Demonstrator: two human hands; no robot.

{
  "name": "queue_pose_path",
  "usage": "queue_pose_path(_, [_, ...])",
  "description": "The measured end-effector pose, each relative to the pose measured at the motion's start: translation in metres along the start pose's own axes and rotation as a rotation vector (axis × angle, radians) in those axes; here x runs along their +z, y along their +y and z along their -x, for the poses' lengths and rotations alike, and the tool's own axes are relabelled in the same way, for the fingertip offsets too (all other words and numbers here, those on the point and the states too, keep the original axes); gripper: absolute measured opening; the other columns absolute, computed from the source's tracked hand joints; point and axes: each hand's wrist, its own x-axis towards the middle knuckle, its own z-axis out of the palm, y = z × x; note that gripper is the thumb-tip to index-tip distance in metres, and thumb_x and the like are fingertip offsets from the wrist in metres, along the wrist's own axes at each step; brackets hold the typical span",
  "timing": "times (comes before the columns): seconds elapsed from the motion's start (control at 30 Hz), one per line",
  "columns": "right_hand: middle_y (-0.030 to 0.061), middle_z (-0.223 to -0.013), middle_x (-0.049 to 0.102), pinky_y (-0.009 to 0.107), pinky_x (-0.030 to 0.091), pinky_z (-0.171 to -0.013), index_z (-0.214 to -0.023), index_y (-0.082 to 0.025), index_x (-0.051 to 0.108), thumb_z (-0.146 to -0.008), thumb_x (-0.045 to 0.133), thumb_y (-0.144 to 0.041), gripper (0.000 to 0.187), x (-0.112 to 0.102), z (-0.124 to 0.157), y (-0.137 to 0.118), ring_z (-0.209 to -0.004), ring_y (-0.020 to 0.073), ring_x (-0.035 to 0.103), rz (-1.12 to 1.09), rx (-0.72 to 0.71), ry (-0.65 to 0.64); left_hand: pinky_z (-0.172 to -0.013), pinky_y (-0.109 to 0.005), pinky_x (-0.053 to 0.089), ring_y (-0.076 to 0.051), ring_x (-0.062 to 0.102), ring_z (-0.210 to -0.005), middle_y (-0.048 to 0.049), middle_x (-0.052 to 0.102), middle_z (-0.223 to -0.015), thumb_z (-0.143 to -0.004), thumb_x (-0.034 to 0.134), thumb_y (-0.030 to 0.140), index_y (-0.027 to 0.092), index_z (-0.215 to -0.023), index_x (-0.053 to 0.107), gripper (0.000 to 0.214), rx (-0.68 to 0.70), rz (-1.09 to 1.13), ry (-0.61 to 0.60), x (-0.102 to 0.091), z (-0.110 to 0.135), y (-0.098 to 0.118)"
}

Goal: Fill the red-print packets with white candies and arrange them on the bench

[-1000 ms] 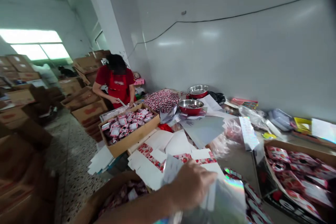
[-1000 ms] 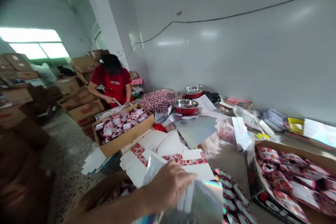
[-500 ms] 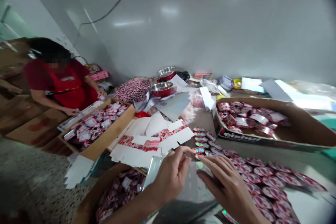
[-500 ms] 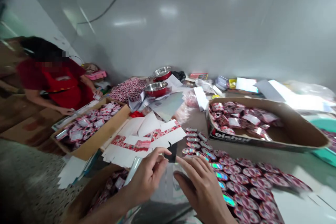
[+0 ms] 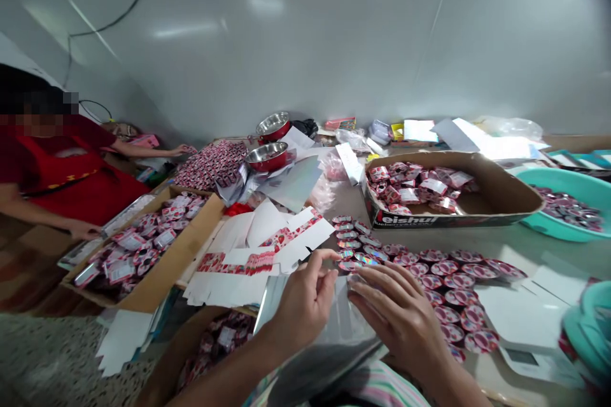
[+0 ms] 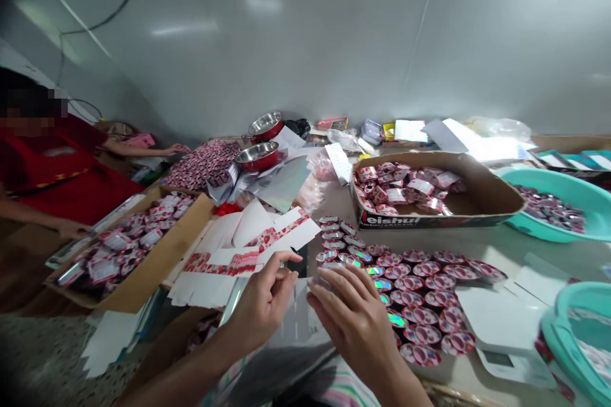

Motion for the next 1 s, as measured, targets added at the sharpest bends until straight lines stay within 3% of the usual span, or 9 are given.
queue_pose_path(0.33, [0.005, -0.103, 0.065, 0.037, 0.048, -0.089, -0.091, -0.023, 0.061, -0.087, 0.054, -0.017, 0.01, 0.008, -0.003, -0.002, -0.1, 0.0184, 0.059, -0.169, 0.109, -0.029, -0.056, -0.021, 0.037, -0.012, 0.053, -0.057, 0.0022, 0.058, -0.065, -0.094, 0.037, 0.027, 0.02, -0.111, 0.05, 0.022, 0.049, -0.111, 0.015, 0.003, -0.001, -0.007])
queue_pose_path(0.43, [0.0048, -0.1, 0.065, 0.037, 0.048, -0.089, -0.093, -0.023, 0.06, -0.087, 0.054, -0.015, 0.012, 0.008, -0.004, -0.007, -0.099, 0.018, 0.059, -0.235, 0.101, -0.051, -0.062, -0.023, 0.039, -0.014, 0.057, -0.063, 0.0004, 0.062, -0.071, -0.094, 0.038, 0.025, 0.022, -0.111, 0.051, 0.023, 0.064, -0.233, 0.046, 0.007, -0.004, -0.016])
queue_pose_path(0.53, [0.0045, -0.092, 0.065, 0.033, 0.05, -0.08, -0.088, -0.022, 0.06, -0.086, 0.055, -0.015, 0.009, -0.004, -0.002, -0.012, -0.09, 0.0174, 0.061, -0.388, 0.192, -0.024, -0.066, -0.024, 0.04, -0.016, 0.06, -0.067, -0.0009, 0.064, -0.072, -0.093, 0.037, 0.024, 0.022, -0.109, 0.053, 0.022, 0.05, -0.347, 0.118, -0.001, -0.015, -0.034])
queue_pose_path(0.6, [0.0049, -0.086, 0.064, 0.031, 0.051, -0.074, -0.083, -0.022, 0.06, -0.085, 0.056, -0.017, 0.006, -0.016, 0.005, -0.01, -0.085, 0.0178, 0.062, -0.489, 0.334, 0.068, -0.065, -0.025, 0.04, -0.018, 0.061, -0.067, -0.0022, 0.065, -0.072, -0.093, 0.036, 0.025, 0.021, -0.11, 0.053, 0.024, 0.008, -0.418, 0.199, -0.015, -0.029, -0.052])
queue_pose_path(0.7, [0.0047, -0.083, 0.065, 0.029, 0.05, -0.069, -0.082, -0.021, 0.063, -0.082, 0.063, -0.024, 0.002, -0.032, 0.025, 0.008, -0.079, 0.0177, 0.062, -0.495, 0.628, 0.343, -0.064, -0.028, 0.04, -0.022, 0.062, -0.069, -0.0039, 0.066, -0.074, -0.093, 0.037, 0.026, 0.021, -0.115, 0.051, 0.027, -0.079, -0.585, 0.293, -0.046, -0.063, -0.092])
queue_pose_path(0.77, [0.0037, -0.081, 0.066, 0.027, 0.05, -0.065, -0.085, -0.021, 0.066, -0.077, 0.069, -0.031, 0.013, -0.034, 0.045, 0.027, -0.073, 0.0166, 0.061, -0.438, 0.84, 0.451, -0.07, -0.031, 0.041, -0.024, 0.062, -0.077, -0.0064, 0.067, -0.083, -0.092, 0.036, 0.025, 0.02, -0.115, 0.052, 0.028, -0.152, -0.705, 0.317, -0.066, -0.09, -0.127])
queue_pose_path(0.9, [0.0045, -0.078, 0.069, 0.027, 0.048, -0.062, -0.084, -0.019, 0.07, -0.073, 0.069, -0.046, 0.03, -0.022, 0.092, 0.063, -0.067, 0.0172, 0.061, -0.283, 1.097, 0.254, -0.09, -0.046, 0.036, -0.035, 0.052, -0.107, -0.0187, 0.06, -0.111, -0.088, 0.041, 0.026, 0.011, -0.118, 0.05, 0.035, -0.257, -0.903, 0.361, -0.085, -0.132, -0.19])
queue_pose_path(1.0, [0.0046, -0.078, 0.07, 0.029, 0.048, -0.065, -0.081, -0.02, 0.071, -0.073, 0.066, -0.052, 0.033, -0.007, 0.123, 0.076, -0.068, 0.0187, 0.063, -0.133, 1.16, 0.168, -0.097, -0.049, 0.031, -0.038, 0.04, -0.119, -0.0233, 0.048, -0.128, -0.088, 0.045, 0.033, 0.007, -0.124, 0.045, 0.044, -0.193, -0.874, 0.41, -0.058, -0.137, -0.209])
